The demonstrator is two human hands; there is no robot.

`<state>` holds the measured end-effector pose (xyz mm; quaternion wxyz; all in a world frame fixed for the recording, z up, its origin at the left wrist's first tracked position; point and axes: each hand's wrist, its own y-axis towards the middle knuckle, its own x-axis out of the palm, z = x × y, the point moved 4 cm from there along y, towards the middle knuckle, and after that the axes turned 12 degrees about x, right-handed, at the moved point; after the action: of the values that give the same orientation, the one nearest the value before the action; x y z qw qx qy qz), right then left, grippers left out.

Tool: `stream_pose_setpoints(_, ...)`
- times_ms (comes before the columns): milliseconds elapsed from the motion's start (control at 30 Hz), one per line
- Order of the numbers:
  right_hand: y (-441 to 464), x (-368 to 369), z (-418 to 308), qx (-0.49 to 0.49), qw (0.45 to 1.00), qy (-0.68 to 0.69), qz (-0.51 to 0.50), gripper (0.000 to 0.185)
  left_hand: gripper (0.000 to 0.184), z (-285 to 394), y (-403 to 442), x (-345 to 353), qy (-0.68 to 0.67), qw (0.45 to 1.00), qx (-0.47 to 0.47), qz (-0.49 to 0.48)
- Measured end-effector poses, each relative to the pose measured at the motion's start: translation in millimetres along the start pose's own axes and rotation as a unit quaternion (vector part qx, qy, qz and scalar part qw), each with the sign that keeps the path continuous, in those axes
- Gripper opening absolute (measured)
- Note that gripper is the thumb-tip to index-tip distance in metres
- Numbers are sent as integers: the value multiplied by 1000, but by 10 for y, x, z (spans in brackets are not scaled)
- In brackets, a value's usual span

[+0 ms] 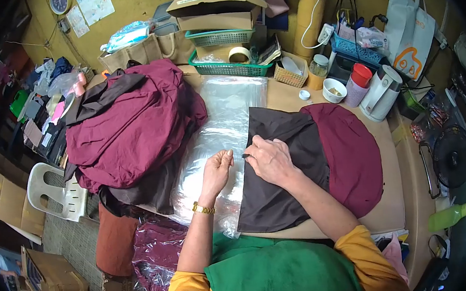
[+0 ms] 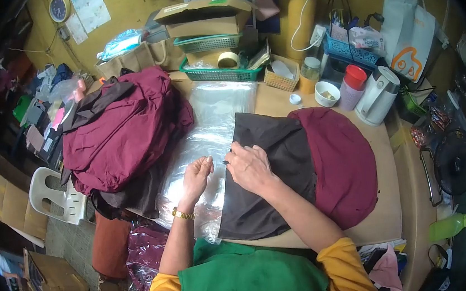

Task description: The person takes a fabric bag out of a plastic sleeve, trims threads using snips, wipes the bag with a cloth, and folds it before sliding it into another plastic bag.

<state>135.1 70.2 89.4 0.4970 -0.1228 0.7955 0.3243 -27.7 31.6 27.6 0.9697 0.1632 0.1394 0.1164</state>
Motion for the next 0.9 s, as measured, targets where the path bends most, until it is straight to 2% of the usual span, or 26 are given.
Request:
stream_pose_setpoints(100,30,115,41,14,1000,-23,-17,17,43,52,-17,-3,-7,1000,-2,-10)
stream_pose_setpoints(167,18,14,20,43,999,28,3,13,43,29,-22,8,-9,1000,11,-3)
stream_pose_setpoints(300,-76,-133,-53,35,999,17,21,13,43,37,-12,-9,-21,1000,18,12)
stream_pose_setpoints(367,-102,-167,-67,27,999,5,34,21,43,20,-13,-3,-19,1000,13,6)
stream_pose_setpoints(533,12,103,36,28,999,-21,5,24,43,75,-27,46,-37,999,15,-17)
stream_pose_setpoints(600,-3,141,45,34,999,-25,2,24,43,130,-43,18,-64,998,23,14)
stream_pose_setpoints(667,-38,42,30,63,995,71,33,24,42,100,-55,-38,-59,998,8,22)
stream_pose_setpoints(767,-146,-68,-100,59,995,82,4,26,42,41,-78,-89,-40,998,0,37)
stream_pose_setpoints(833,-150,31,-106,37,997,65,-5,26,40,115,-82,-37,-55,998,18,29)
stream_pose_setpoints(900,-108,140,-69,45,999,12,-25,24,39,185,-108,8,-93,996,-13,1)
